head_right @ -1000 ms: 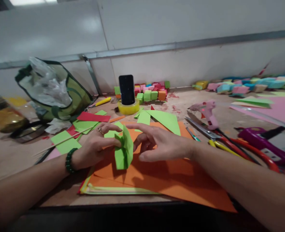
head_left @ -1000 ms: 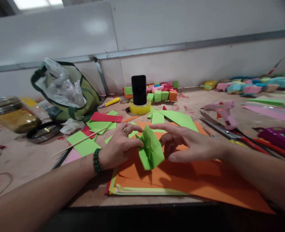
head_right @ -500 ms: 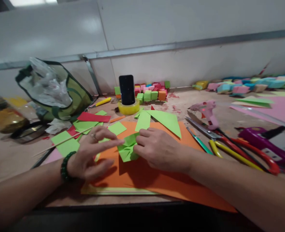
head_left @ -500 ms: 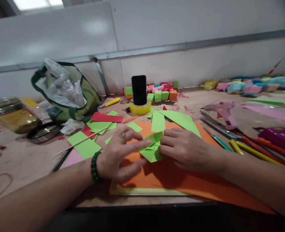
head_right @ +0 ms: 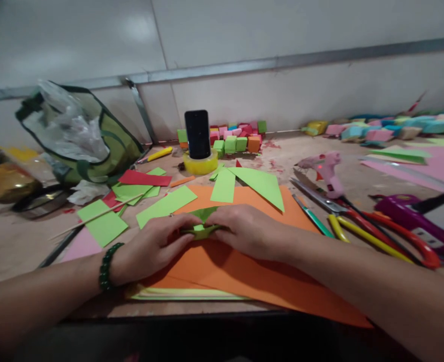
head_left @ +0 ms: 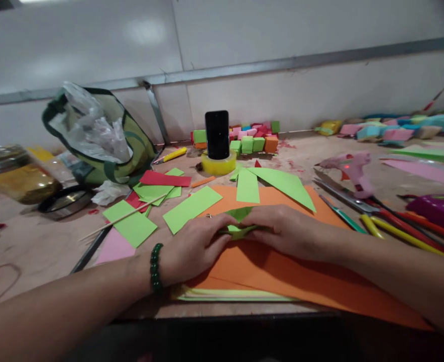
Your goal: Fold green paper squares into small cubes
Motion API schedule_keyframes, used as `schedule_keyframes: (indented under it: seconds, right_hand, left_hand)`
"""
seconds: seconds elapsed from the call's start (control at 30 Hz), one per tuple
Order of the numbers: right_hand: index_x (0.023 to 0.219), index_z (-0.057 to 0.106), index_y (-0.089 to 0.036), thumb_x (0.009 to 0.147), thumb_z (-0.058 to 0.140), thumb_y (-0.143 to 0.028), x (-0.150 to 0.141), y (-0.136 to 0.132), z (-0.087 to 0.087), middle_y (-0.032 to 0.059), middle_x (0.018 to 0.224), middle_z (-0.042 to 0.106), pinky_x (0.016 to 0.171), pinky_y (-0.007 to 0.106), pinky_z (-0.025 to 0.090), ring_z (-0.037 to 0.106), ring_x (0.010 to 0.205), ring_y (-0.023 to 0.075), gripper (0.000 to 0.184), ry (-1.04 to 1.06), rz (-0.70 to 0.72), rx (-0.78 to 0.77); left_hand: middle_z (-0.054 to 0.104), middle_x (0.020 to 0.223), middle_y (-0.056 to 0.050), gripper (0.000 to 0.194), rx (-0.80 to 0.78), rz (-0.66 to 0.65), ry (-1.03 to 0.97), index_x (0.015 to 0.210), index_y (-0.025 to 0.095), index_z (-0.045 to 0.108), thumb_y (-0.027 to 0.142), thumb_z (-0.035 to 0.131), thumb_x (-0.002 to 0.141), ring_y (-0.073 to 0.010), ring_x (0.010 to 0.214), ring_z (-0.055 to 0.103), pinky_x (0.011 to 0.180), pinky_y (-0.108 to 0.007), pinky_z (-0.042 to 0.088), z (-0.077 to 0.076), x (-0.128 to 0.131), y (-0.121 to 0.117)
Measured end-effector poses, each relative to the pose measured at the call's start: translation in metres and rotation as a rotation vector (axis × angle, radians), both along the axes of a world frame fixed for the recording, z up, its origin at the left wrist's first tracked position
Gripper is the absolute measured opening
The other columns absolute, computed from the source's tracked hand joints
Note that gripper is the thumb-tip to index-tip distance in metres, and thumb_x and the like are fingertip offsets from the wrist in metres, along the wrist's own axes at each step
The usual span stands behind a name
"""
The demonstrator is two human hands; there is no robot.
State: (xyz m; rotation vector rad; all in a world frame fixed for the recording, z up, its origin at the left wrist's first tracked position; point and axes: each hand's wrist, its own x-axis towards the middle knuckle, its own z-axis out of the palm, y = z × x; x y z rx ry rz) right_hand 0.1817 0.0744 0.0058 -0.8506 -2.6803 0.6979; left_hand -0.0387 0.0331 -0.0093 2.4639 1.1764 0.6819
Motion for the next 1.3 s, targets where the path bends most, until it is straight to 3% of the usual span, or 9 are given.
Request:
schedule_keyframes:
  seconds: [0.17,0.37,0.53,0.67,0.77,0.9,1.07,1.17,1.3]
  right_hand:
    - [0.096,0.061,-0.023,0.082,0.057,-0.038,0.001,0.005,-0.002,0.0007,0.081,0.067,0.060,0.026,0.039,0.058,0.070,0.0167,0.022,-0.123,-0.369,-0.047]
    - [0.095,0.056,-0.024,0.078,0.058,-0.051,0.001,0.004,-0.001,0.0004,0.079,0.065,0.053,0.025,0.031,0.055,0.066,0.0168,0.032,-0.244,-0.443,0.021]
    - [0.095,0.053,-0.024,0.073,0.062,-0.055,0.008,0.010,0.005,0.0003,0.081,0.063,0.052,0.024,0.032,0.056,0.067,0.0168,0.039,-0.296,-0.391,-0.061]
    - [0.090,0.052,-0.022,0.074,0.062,-0.049,0.018,0.019,0.010,-0.0008,0.077,0.061,0.052,0.024,0.035,0.054,0.064,0.0144,0.033,-0.294,-0.318,-0.182]
    - [0.087,0.054,-0.021,0.070,0.066,-0.047,0.022,0.022,0.012,-0.0010,0.074,0.059,0.051,0.023,0.034,0.051,0.061,0.0134,0.033,-0.264,-0.298,-0.205]
    - [0.099,0.058,-0.020,0.065,0.071,-0.043,0.018,0.022,0.016,-0.0037,0.068,0.054,0.052,0.023,0.031,0.048,0.058,0.0122,0.044,-0.205,-0.319,-0.125]
    - [0.088,0.065,-0.019,0.069,0.069,-0.039,0.016,0.022,0.016,-0.0042,0.064,0.052,0.052,0.022,0.032,0.047,0.058,0.0113,0.027,-0.172,-0.234,-0.191]
    - [0.082,0.061,-0.017,0.071,0.067,-0.029,0.015,0.022,0.008,-0.0028,0.068,0.054,0.056,0.022,0.038,0.050,0.063,0.0118,0.018,-0.054,-0.148,-0.272]
    - [0.072,0.059,-0.016,0.072,0.063,-0.017,0.011,0.023,0.005,0.0009,0.077,0.055,0.062,0.024,0.042,0.052,0.067,0.0126,0.004,0.035,-0.097,-0.064]
  left_hand:
    - [0.065,0.093,-0.005,0.028,0.004,0.094,0.098,0.115,0.018,0.054,0.020,0.051,0.087,-0.0183,0.081,0.061,0.074,-0.030,0.048,-0.003,-0.001,0.004]
    - [0.052,0.102,-0.006,0.030,0.203,0.022,0.288,0.115,0.030,0.061,0.025,0.046,0.090,-0.0119,0.064,0.053,0.062,-0.027,0.045,-0.001,-0.003,0.001]
    - [0.055,0.101,-0.006,0.030,0.237,-0.141,0.409,0.103,0.029,0.067,0.020,0.042,0.089,-0.0155,0.071,0.055,0.060,-0.027,0.042,0.005,-0.006,-0.001]
    - [0.056,0.101,-0.005,0.022,0.132,-0.160,0.256,0.084,0.022,0.070,0.013,0.051,0.077,-0.0160,0.080,0.057,0.071,-0.030,0.045,0.008,-0.013,-0.001]
    - [0.056,0.098,-0.006,0.012,0.152,-0.049,0.063,0.076,0.018,0.065,0.014,0.054,0.074,-0.0172,0.085,0.057,0.077,-0.031,0.047,0.005,-0.016,0.008]
    - [0.059,0.099,-0.007,0.029,0.119,0.211,-0.045,0.106,0.017,0.059,0.034,0.059,0.082,-0.0185,0.083,0.056,0.075,-0.033,0.048,-0.004,-0.015,0.027]
    - [0.060,0.080,-0.004,0.013,-0.029,0.133,-0.078,0.074,0.015,0.060,0.021,0.054,0.083,-0.0153,0.077,0.055,0.070,-0.028,0.045,-0.010,-0.010,0.035]
    - [0.060,0.080,-0.002,0.010,-0.031,0.193,-0.143,0.086,0.015,0.058,0.023,0.051,0.084,-0.0141,0.073,0.054,0.066,-0.026,0.043,-0.008,-0.005,0.030]
    - [0.051,0.060,0.005,0.024,-0.349,0.134,-0.155,0.083,0.015,0.060,0.030,0.070,0.067,-0.0102,0.055,0.045,0.049,-0.021,0.033,0.006,-0.001,0.031]
